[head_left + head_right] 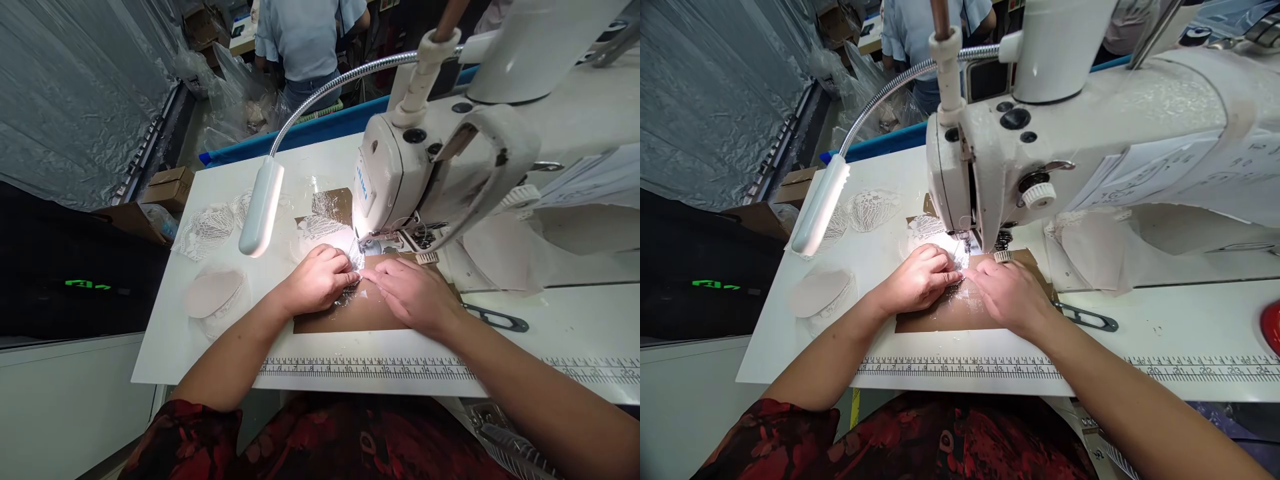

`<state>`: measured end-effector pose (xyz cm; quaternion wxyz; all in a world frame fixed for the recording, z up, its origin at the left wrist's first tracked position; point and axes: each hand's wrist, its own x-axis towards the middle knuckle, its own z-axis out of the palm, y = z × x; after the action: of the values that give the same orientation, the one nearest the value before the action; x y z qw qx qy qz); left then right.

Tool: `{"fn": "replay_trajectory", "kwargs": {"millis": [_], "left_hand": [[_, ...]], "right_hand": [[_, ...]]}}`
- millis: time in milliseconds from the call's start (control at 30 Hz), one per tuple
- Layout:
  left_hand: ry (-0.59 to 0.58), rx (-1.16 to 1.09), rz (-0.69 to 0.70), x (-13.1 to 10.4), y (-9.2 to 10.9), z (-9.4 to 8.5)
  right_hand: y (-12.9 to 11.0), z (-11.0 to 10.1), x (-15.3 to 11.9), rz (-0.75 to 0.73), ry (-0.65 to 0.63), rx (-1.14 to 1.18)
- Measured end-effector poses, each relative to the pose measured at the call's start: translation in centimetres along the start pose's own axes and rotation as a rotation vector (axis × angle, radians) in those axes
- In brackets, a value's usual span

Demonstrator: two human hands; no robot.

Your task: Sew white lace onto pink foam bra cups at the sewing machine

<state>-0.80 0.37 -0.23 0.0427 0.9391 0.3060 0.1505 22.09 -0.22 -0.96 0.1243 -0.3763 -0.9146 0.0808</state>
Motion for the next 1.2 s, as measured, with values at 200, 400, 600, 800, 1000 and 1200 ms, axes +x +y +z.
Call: {"fn": "replay_trajectory", "kwargs": {"millis": [200, 400, 600, 800, 1000, 1200], "left_hand": [[-0.014, -0.014, -0.057, 0.5, 0.1, 0.2], [-0.017, 0.031, -0.126, 1.1, 0.3, 0.3], [0.011, 0.068, -0.147, 1.1, 0.2, 0.4], [0.013, 0.017, -0.098, 0.5, -0.1, -0.1], [0.010, -0.076, -0.019, 0.2, -0.1, -0.5], [-0.005, -0.058, -0.019, 0.4, 0.1, -0.5]], "right_hand": [[-0.6, 0.0, 0.1, -0.018, -0.017, -0.142], [-1.0, -0.2, 0.5, 0.042, -0.031, -0.184], [-1.3, -0.4, 1.2, 0.185, -0.035, -0.220], [-0.7, -0.1, 1.1, 0.244, 0.024, -0.194], [-0.6, -0.2, 0.9, 0.130, 0.016, -0.120], [-0.6, -0.1, 0.6, 0.079, -0.039, -0.167]]}}
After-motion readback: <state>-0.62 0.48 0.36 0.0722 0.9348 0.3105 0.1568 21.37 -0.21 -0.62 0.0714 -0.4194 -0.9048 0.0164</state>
